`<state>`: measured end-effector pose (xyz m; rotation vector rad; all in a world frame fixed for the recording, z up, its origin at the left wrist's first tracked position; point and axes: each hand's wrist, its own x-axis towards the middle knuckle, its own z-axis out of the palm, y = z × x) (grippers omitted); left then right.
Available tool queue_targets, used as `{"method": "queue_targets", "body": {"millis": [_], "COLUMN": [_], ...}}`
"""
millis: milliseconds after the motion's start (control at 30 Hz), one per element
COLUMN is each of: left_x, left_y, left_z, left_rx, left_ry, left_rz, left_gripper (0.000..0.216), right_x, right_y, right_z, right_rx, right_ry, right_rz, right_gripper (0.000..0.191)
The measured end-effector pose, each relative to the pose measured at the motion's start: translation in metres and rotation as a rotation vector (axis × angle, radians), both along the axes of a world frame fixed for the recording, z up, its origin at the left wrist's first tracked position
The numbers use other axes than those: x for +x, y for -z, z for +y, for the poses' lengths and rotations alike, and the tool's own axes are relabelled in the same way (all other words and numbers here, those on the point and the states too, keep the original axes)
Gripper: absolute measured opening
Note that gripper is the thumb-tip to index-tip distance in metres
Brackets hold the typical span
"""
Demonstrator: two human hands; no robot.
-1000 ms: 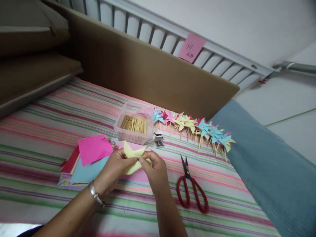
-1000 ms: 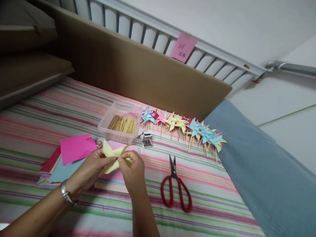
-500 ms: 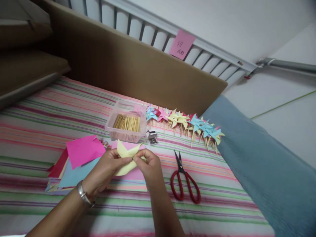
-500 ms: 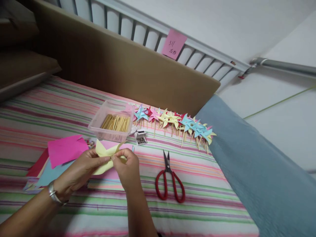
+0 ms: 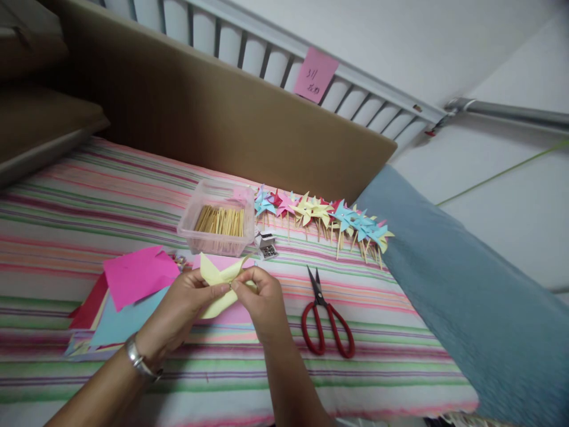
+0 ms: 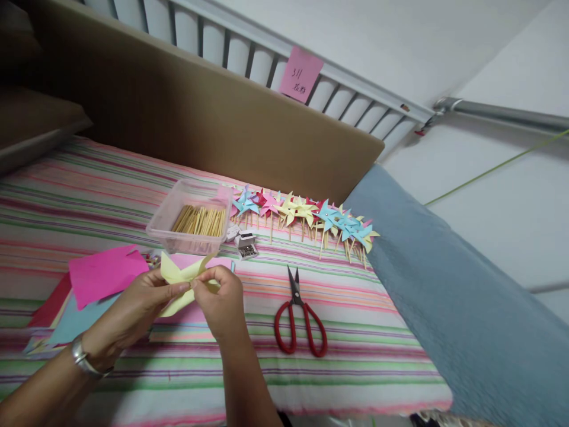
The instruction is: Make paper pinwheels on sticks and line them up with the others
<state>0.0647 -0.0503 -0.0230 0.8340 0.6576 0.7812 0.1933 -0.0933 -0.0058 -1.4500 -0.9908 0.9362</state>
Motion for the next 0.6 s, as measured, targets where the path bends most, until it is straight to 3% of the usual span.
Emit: {"method": "queue_targets", "body": {"millis": [600], "left_x": [-0.0011], "left_y": [-0.0014], "left_z": [-0.0031], "left_rx": [-0.010], "left_ry": [-0.003], "left_rz": [0.018], "left_gripper": [0.022], "right_x": [-0.0002], "right_y": [0.0026], "right_z": [0.0000], "right_rx": [-0.004], "right_ry": [-0.018], "right_rz": [0.013], "right_gripper": [0.011]}}
